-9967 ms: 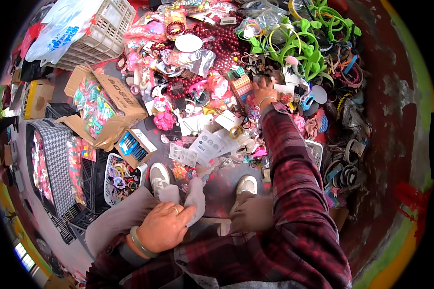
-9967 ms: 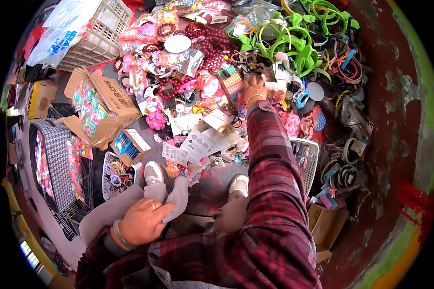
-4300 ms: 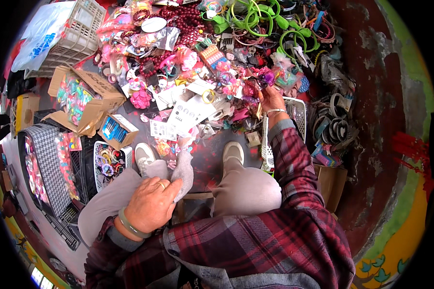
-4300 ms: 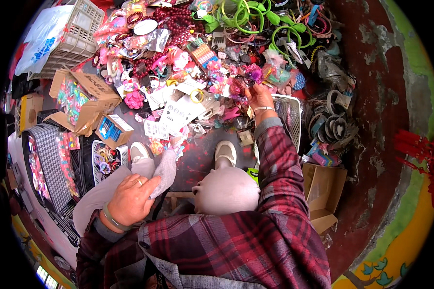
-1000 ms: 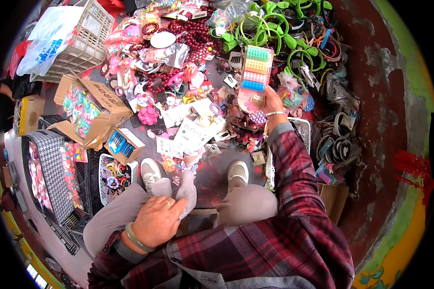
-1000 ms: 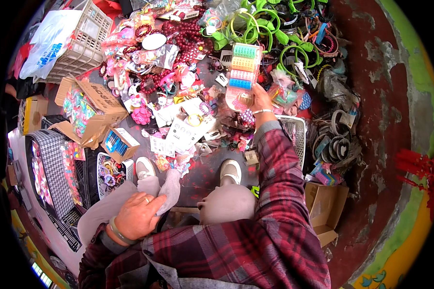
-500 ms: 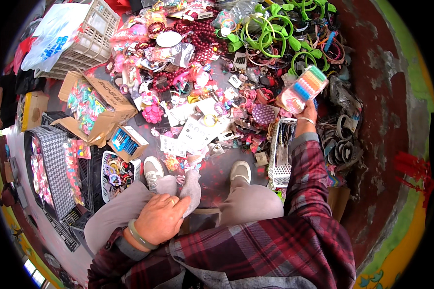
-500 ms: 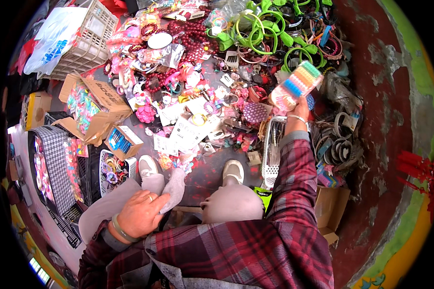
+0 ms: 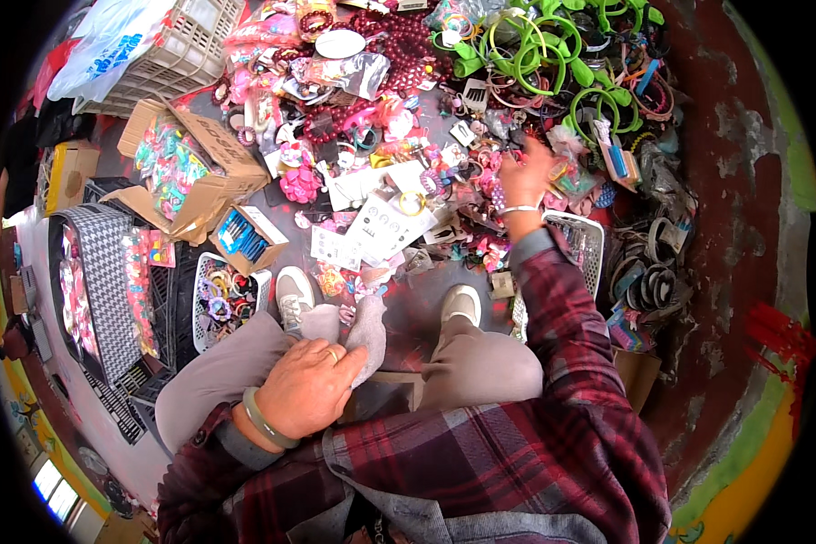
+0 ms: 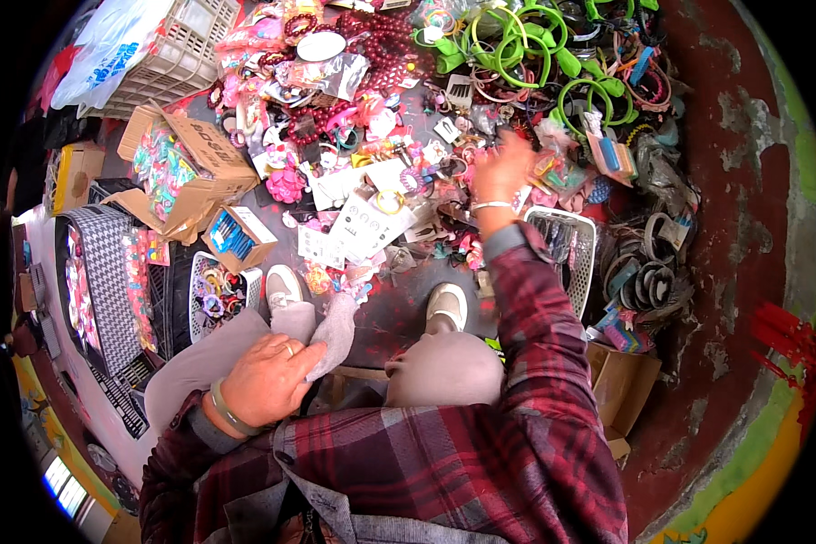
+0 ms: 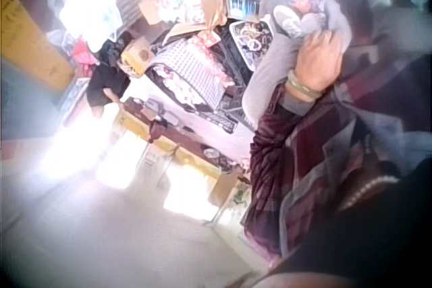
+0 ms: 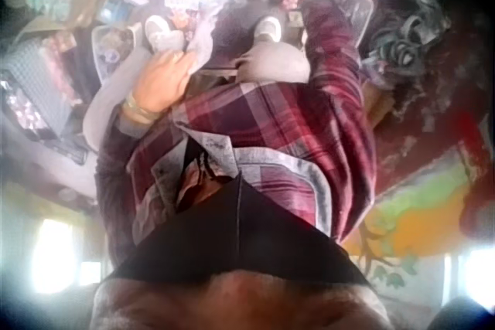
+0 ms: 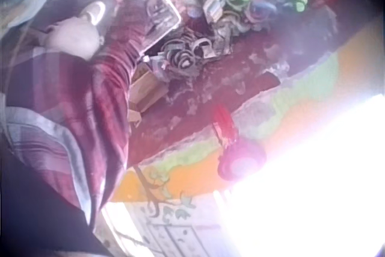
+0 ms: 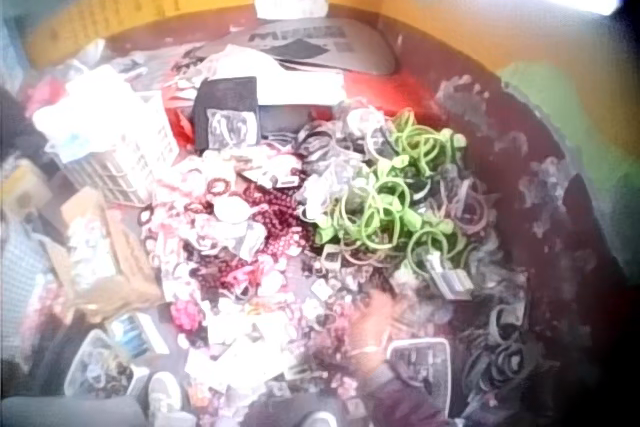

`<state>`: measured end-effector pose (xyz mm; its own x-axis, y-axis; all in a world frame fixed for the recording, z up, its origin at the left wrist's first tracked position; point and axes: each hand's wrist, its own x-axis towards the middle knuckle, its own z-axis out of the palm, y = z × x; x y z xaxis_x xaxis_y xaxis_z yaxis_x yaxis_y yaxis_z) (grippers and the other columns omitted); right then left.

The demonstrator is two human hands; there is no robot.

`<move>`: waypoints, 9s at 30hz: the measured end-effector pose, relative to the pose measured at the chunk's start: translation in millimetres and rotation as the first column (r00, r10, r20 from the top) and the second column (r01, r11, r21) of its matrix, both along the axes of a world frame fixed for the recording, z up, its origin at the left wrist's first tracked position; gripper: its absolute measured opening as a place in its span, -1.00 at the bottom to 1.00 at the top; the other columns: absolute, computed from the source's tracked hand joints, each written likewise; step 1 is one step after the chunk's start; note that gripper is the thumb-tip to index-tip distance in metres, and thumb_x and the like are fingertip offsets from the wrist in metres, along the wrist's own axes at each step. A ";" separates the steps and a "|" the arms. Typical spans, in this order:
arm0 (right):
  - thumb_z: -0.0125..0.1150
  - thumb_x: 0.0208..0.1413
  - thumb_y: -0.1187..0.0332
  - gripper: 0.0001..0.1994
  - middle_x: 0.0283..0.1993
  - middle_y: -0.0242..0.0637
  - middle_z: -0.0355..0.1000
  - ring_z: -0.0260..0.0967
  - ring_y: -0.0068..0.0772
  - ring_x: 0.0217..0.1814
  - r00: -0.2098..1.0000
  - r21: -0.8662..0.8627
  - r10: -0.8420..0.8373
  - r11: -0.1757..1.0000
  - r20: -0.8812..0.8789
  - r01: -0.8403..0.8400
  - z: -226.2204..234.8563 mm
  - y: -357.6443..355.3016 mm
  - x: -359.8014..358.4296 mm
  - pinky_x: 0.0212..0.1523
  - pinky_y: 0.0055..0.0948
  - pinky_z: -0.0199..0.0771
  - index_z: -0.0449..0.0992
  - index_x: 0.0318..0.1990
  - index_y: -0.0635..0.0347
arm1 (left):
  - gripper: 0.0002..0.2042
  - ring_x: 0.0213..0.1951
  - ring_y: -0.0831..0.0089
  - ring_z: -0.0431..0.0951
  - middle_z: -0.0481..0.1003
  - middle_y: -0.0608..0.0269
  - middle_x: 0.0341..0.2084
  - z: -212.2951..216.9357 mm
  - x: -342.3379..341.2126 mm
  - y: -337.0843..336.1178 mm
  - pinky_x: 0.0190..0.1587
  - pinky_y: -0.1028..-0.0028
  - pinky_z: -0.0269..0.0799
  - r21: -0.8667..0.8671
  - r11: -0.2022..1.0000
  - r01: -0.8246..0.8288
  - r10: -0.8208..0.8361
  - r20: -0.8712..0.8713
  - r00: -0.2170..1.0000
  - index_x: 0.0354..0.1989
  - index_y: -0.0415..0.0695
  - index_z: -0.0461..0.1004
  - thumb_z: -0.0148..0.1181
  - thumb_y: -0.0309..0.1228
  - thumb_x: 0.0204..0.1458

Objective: The person sits on a low stool and wipes various small accessories, including hair clips and packaged items, with a white cloth. They pick up items from a cluttered floor, wipe them, and place them into a white plastic basket.

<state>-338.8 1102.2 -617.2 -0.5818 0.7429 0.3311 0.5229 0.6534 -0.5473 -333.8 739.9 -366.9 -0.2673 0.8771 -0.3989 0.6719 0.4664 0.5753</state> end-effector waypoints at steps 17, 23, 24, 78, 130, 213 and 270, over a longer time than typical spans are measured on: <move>0.08 -0.14 0.41 -0.72 -0.24 -0.06 0.45 0.40 0.05 -0.21 0.827 -0.399 0.398 0.886 0.398 -0.235 -75.3 -32.9 22.9 -0.19 -0.18 0.39 0.47 -0.19 0.15 | -0.72 -0.35 0.25 0.38 0.34 0.20 -0.50 -0.2 -4.1 -8.2 -0.24 0.34 0.27 0.072 0.997 -0.015 0.017 -0.018 1.000 -0.22 -0.17 0.33 0.07 -0.49 -0.19; 0.21 -0.21 0.22 -0.59 -0.28 0.03 0.47 0.43 -0.02 -0.18 0.962 -0.578 0.026 0.804 0.273 0.142 -114.7 63.8 60.2 -0.14 -0.25 0.39 0.47 -0.14 0.19 | -0.76 -0.37 0.25 0.38 0.33 0.21 -0.54 2.8 -5.2 -6.2 -0.26 0.34 0.28 0.082 0.997 0.004 -0.002 -0.024 1.000 -0.24 -0.18 0.33 0.04 -0.50 -0.17; 0.25 -0.24 0.19 -0.57 -0.28 0.01 0.48 0.44 -0.01 -0.19 0.987 -0.673 0.003 0.731 0.162 0.108 -113.6 70.0 61.6 -0.16 -0.24 0.39 0.47 -0.16 0.21 | -0.76 -0.37 0.25 0.38 0.33 0.21 -0.54 2.5 -4.7 -6.3 -0.26 0.34 0.28 0.083 0.997 0.005 -0.003 -0.026 1.000 -0.25 -0.18 0.33 0.04 -0.50 -0.17; 0.13 -0.05 0.12 -0.38 0.36 -0.24 -0.13 -0.26 0.16 0.38 0.169 -0.277 0.754 0.426 0.634 -0.861 -7.2 -155.2 -72.0 0.17 0.21 -0.05 0.12 0.23 -0.20 | -0.56 -0.32 0.28 0.38 0.35 0.24 -0.48 -9.7 -5.3 -12.9 -0.20 0.35 0.27 0.049 0.999 0.001 0.001 -0.033 0.999 -0.10 -0.18 0.34 0.16 -0.48 -0.28; 0.26 -0.13 0.45 -0.77 -0.43 -0.47 0.43 0.31 -0.62 -0.42 0.657 -0.850 0.701 0.498 0.279 -0.170 -28.6 -38.0 65.4 -0.36 -0.55 0.33 0.49 -0.24 0.23 | -0.65 -0.35 0.30 0.36 0.35 0.26 -0.51 0.1 2.0 -29.0 -0.25 0.37 0.26 0.108 0.994 -0.018 0.022 -0.039 0.999 -0.14 -0.19 0.37 0.09 -0.49 -0.21; -0.03 0.04 0.32 -0.67 0.12 -0.34 0.21 0.13 -0.22 0.17 0.397 0.082 0.345 0.659 0.850 -0.748 -34.6 -11.4 20.4 0.11 0.13 0.04 0.34 0.01 -0.18 | -0.59 -0.35 0.27 0.38 0.33 0.21 -0.52 -7.8 -2.8 -20.0 -0.22 0.35 0.28 0.009 1.000 0.018 -0.017 -0.027 0.999 -0.13 -0.18 0.36 0.16 -0.52 -0.28; 0.19 -0.19 0.22 -0.79 -0.35 -0.11 0.47 0.46 -0.10 -0.32 0.353 -0.303 0.538 0.785 0.765 -0.540 -127.8 -56.1 107.9 -0.33 -0.26 0.47 0.52 -0.47 0.16 | -0.56 -0.27 0.21 0.38 0.37 0.15 -0.44 -4.3 -2.6 -16.6 -0.12 0.33 0.27 -0.024 1.000 0.017 -0.017 -0.009 1.000 -0.09 -0.21 0.36 0.15 -0.51 -0.27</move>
